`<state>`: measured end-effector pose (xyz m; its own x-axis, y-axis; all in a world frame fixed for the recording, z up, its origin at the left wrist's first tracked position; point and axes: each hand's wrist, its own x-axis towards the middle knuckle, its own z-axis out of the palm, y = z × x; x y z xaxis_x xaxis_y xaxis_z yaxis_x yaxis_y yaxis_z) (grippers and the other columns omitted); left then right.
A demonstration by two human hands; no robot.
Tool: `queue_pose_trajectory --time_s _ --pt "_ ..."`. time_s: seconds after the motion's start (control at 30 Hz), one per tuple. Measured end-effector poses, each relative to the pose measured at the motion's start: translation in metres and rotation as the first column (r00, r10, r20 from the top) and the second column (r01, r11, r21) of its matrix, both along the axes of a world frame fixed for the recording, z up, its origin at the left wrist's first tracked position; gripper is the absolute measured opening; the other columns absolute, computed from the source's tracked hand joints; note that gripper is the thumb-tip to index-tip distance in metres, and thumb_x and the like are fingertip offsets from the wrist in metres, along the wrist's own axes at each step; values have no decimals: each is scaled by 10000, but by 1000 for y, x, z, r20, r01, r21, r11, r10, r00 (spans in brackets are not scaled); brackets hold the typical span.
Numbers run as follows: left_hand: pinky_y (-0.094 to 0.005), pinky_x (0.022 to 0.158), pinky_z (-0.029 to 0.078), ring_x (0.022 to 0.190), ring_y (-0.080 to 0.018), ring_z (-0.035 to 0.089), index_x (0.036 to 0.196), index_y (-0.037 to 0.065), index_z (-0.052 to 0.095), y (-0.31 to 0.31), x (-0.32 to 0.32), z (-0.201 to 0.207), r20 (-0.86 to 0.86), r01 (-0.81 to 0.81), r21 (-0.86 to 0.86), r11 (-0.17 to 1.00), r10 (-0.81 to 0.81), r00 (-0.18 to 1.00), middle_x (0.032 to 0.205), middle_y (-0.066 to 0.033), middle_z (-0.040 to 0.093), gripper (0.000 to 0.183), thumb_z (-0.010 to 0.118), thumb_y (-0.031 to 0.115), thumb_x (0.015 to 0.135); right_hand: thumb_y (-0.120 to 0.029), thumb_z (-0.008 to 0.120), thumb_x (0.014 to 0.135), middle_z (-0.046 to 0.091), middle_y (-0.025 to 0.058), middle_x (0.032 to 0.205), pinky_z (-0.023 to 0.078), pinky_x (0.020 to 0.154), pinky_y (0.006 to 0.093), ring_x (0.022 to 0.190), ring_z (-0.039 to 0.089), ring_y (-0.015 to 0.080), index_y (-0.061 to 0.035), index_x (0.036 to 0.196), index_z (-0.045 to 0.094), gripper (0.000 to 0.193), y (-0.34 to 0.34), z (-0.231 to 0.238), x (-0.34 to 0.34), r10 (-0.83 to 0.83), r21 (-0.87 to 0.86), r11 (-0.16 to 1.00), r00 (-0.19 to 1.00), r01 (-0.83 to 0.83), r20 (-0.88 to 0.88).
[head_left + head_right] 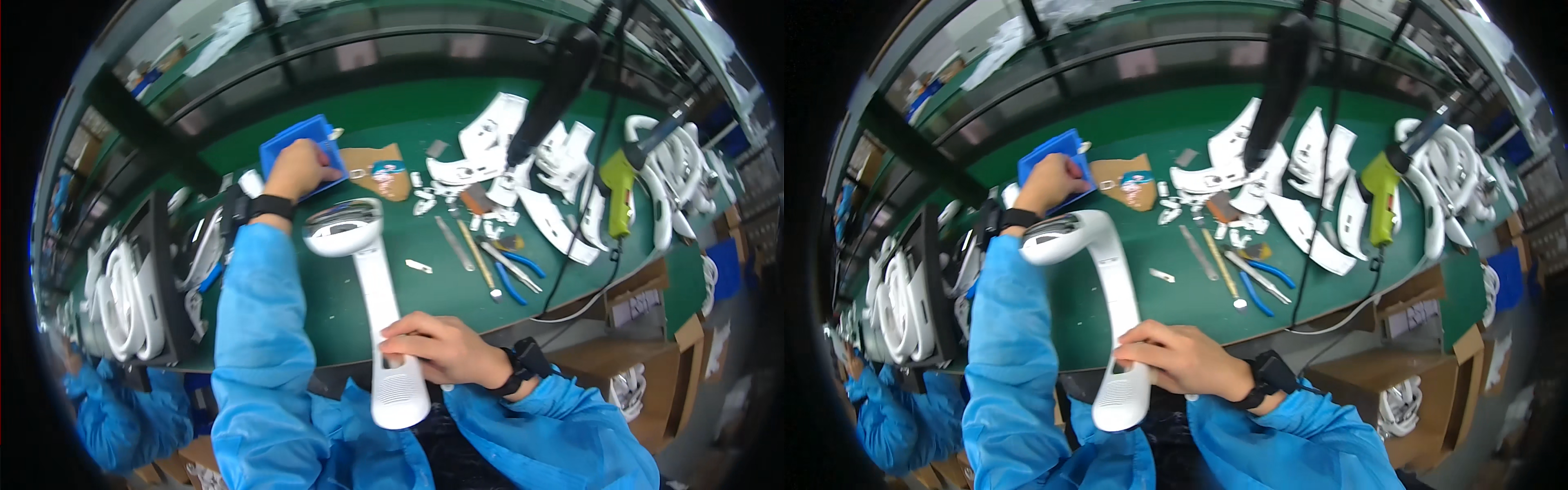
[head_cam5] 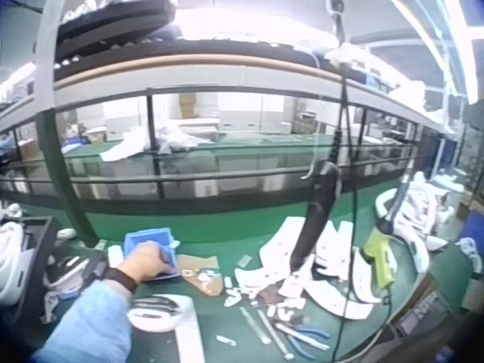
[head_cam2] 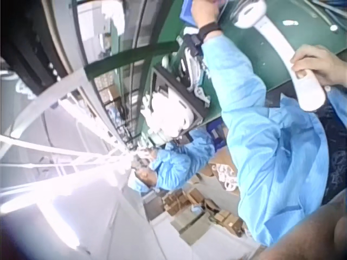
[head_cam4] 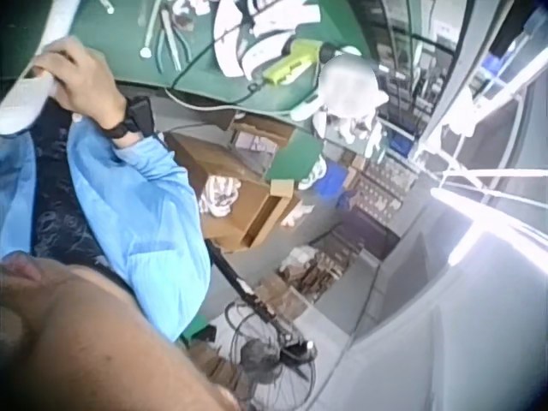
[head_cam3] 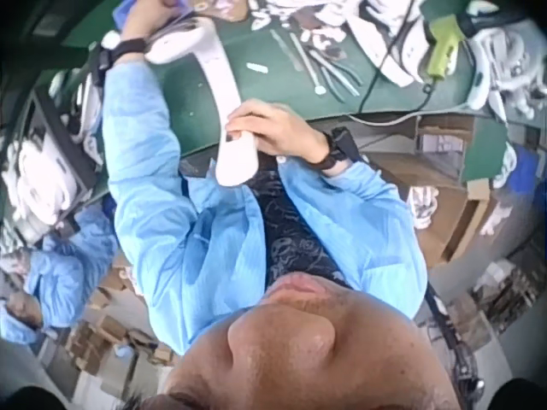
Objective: Assemble the white plastic housing and internal components of a neck-worn electronic device using an electric screwdriver.
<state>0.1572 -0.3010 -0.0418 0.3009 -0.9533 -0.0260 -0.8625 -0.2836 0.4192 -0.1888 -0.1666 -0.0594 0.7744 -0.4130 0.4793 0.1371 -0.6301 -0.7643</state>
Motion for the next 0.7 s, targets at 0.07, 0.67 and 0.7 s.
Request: queue_pose_trajectory --time_s 0.07,0.67,0.7 --pt "-396 783 555 842 -302 729 838 28 723 -4 0 -8 -101 12 -17 1000 -14 995 859 -153 743 295 898 206 682 -29 784 756 638 74 1181 583 741 352 901 710 268 -96 1138 688 400 1 -4 0 24 35 999 1000 -24 14" --pt "-389 765 564 818 -338 724 968 31 690 8 -9 29 -35 65 -472 879 -93 995 844 -160 735 145 682 99 841 -58 773 808 646 48 1078 581 696 344 840 702 249 -111 1121 677 332 3 0 0 -51 -4 999 998 51 31" --pt "-380 773 568 823 -332 727 1007 36 705 12 -12 34 -71 51 -481 875 -97 993 860 -159 740 174 674 89 845 -58 776 804 646 50 1080 582 692 343 836 702 246 -111 1121 680 335 2 -1 2 -64 -6 998 997 65 38"
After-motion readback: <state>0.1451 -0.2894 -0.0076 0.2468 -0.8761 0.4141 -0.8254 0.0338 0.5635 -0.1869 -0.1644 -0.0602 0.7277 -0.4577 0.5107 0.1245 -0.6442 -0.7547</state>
